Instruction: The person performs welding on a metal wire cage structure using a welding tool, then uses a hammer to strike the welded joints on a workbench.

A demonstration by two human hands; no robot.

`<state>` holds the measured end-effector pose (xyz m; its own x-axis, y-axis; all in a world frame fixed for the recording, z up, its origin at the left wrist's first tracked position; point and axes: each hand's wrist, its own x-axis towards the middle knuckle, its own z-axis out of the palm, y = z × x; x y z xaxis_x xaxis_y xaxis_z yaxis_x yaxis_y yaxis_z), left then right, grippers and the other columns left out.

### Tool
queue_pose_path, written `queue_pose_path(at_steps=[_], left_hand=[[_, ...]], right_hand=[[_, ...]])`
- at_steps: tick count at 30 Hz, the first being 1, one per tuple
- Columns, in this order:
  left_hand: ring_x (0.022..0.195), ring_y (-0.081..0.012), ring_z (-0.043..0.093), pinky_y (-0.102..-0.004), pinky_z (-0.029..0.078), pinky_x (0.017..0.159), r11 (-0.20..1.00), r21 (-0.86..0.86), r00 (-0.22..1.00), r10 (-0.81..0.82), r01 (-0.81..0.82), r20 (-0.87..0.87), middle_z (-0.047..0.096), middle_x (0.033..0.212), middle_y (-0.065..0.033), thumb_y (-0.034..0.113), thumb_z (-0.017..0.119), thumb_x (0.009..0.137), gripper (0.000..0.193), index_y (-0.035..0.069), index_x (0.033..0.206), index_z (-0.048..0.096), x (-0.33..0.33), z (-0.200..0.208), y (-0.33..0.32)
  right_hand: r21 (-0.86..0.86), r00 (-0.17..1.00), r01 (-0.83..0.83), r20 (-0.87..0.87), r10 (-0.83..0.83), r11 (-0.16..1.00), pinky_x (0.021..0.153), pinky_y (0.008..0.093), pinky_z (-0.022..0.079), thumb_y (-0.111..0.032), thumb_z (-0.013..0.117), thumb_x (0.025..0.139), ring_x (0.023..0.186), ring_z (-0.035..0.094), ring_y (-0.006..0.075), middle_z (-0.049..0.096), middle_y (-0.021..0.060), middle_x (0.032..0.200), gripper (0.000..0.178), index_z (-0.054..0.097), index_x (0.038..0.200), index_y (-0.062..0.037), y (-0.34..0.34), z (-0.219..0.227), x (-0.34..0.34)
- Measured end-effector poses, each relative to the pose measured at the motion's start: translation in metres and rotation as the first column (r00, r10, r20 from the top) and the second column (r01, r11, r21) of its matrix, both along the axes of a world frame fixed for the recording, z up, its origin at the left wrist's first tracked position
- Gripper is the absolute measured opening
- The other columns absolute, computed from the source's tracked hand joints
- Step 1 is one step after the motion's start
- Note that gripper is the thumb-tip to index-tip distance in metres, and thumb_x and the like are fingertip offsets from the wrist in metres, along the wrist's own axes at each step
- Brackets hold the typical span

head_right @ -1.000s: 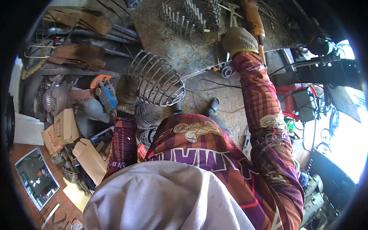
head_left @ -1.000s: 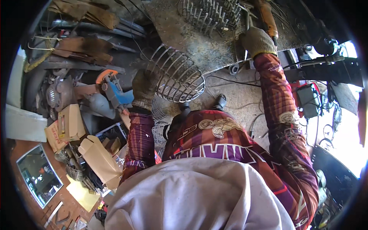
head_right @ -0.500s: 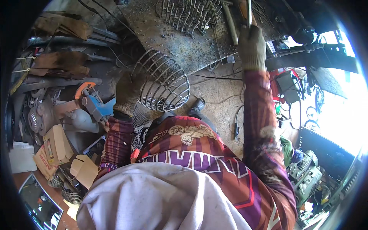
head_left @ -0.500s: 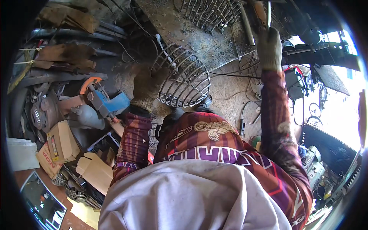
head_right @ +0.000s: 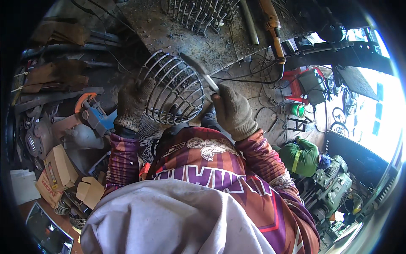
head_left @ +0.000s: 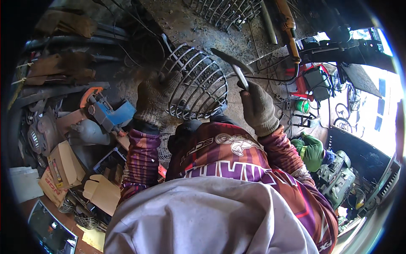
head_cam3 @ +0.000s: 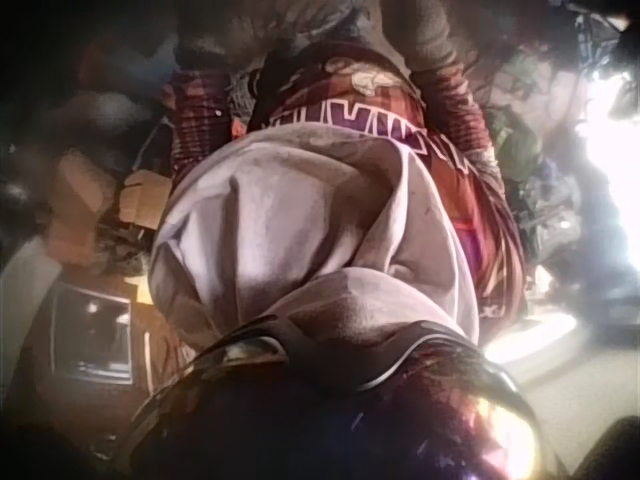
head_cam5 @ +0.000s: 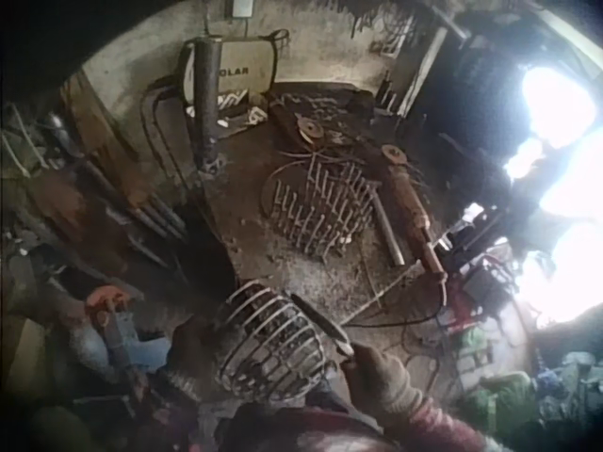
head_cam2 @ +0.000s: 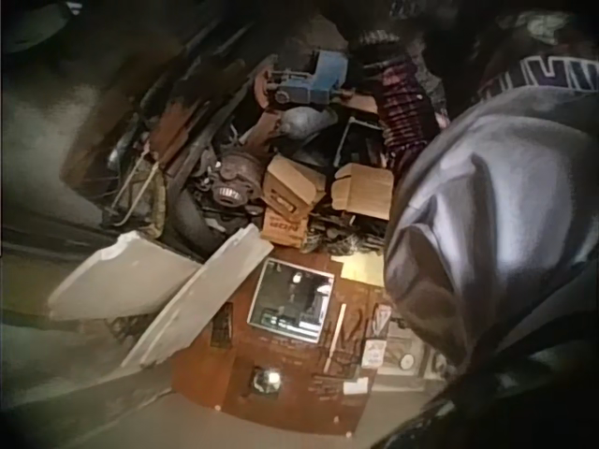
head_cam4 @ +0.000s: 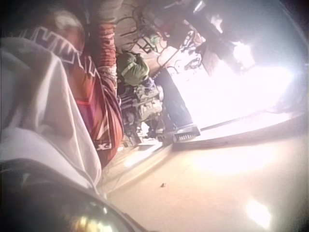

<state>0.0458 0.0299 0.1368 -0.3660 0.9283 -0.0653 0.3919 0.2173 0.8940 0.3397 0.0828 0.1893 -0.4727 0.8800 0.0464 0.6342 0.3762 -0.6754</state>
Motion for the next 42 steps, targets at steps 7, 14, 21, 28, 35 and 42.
queue_pose_path(at_steps=[7,14,21,28,35,42], left_hand=[[0.082,-0.0179,0.066,-0.0334,0.05,0.072,0.996,-0.089,1.0,0.0,0.0,0.002,0.07,0.089,-0.0085,0.023,0.078,0.09,0.03,0.001,0.109,0.069,-0.003,-0.009,0.001],[0.085,-0.0209,0.069,-0.0332,0.052,0.073,0.991,-0.133,0.999,0.025,-0.028,-0.021,0.072,0.093,-0.0121,0.024,0.078,0.09,0.029,0.001,0.105,0.07,-0.001,-0.004,0.0],[0.074,-0.019,0.063,-0.0342,0.049,0.068,1.0,-0.03,0.999,0.007,-0.006,0.042,0.067,0.083,-0.0103,0.031,0.077,0.09,0.034,0.001,0.104,0.069,0.002,-0.005,-0.001],[0.07,-0.014,0.055,-0.0322,0.046,0.065,0.981,-0.183,0.993,0.084,-0.067,0.085,0.061,0.077,-0.0057,0.034,0.077,0.091,0.037,0.002,0.107,0.067,0.012,0.022,0.001],[0.07,-0.0129,0.05,-0.0315,0.044,0.064,0.997,-0.057,0.999,0.047,-0.047,0.007,0.058,0.076,-0.0042,0.042,0.074,0.093,0.058,0.005,0.134,0.058,0.009,-0.008,-0.009],[0.068,-0.0178,0.051,-0.0363,0.045,0.064,0.996,-0.06,0.997,0.065,-0.062,0.05,0.056,0.074,-0.0074,0.043,0.074,0.092,0.043,0.003,0.102,0.063,0.013,0.0,-0.006]], right_hand=[[0.088,0.978,-0.01,0.207,-0.008,0.996,0.066,0.0512,0.051,-0.022,0.057,0.099,0.079,0.066,0.0434,0.067,0.0211,0.086,0.024,0.061,0.114,-0.0051,0.0,-0.013,-0.007],[0.029,0.979,-0.002,0.204,-0.004,1.0,0.066,0.0509,0.052,-0.023,0.056,0.099,0.079,0.066,0.0433,0.067,0.0212,0.086,0.026,0.059,0.117,-0.003,-0.007,0.002,-0.015],[-0.043,0.992,0.08,0.098,-0.076,0.996,0.07,0.0508,0.052,-0.022,0.056,0.1,0.084,0.067,0.0429,0.068,0.0221,0.091,0.027,0.06,0.119,-0.0046,-0.016,0.012,-0.02],[-0.114,0.99,0.131,0.058,-0.126,0.985,0.071,0.0528,0.051,-0.026,0.056,0.099,0.084,0.066,0.0456,0.067,0.0227,0.088,0.025,0.061,0.114,-0.0056,-0.019,0.017,-0.02],[-0.242,0.983,0.181,0.002,-0.186,0.953,0.07,0.0528,0.05,-0.026,0.055,0.1,0.084,0.065,0.0469,0.066,0.0257,0.086,0.028,0.06,0.118,-0.0056,-0.021,0.032,-0.027],[-0.22,0.986,0.157,0.083,-0.142,0.963,0.069,0.0507,0.051,-0.024,0.055,0.1,0.083,0.067,0.0456,0.066,0.0234,0.085,0.026,0.061,0.116,-0.0036,-0.019,0.034,-0.025]])
